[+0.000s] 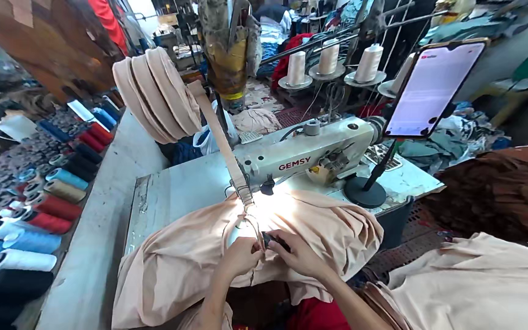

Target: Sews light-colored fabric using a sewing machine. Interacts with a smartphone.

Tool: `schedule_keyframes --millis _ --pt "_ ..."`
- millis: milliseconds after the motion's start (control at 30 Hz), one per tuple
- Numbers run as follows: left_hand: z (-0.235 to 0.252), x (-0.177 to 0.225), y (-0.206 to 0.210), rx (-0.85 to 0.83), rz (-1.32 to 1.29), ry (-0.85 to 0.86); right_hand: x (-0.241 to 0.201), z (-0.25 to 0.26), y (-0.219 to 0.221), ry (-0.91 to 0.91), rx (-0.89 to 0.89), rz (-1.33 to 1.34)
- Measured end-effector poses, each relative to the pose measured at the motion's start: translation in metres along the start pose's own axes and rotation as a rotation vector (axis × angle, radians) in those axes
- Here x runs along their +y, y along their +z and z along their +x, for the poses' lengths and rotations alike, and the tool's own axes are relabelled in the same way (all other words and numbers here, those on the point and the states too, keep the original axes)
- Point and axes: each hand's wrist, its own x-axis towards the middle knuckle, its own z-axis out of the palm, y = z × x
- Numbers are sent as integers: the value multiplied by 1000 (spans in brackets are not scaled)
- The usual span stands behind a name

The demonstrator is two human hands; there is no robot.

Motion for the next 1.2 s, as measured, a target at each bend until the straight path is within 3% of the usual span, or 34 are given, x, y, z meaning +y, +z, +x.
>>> schedule_keyframes --millis 233,400,800,1000,1067,1200 --pt "-17 -9 -22 -29 -141 3 -4 -6 -5 -81 -178 -415" --pt "-18 -8 -24 3 -115 53 -5 -8 3 -112 -165 -575" --pt "-21 4 -22 -104 -45 50 4 -9 1 -220 -140 -566" --pt "-35 6 -26 -264 -105 191 -9 -9 -9 -38 -213 -510" --pt "-37 2 -34 -110 -117 187 -26 -3 -12 77 -207 -517" --pt "-14 -8 -38 505 -190 91 -58 28 -2 204 -175 -558"
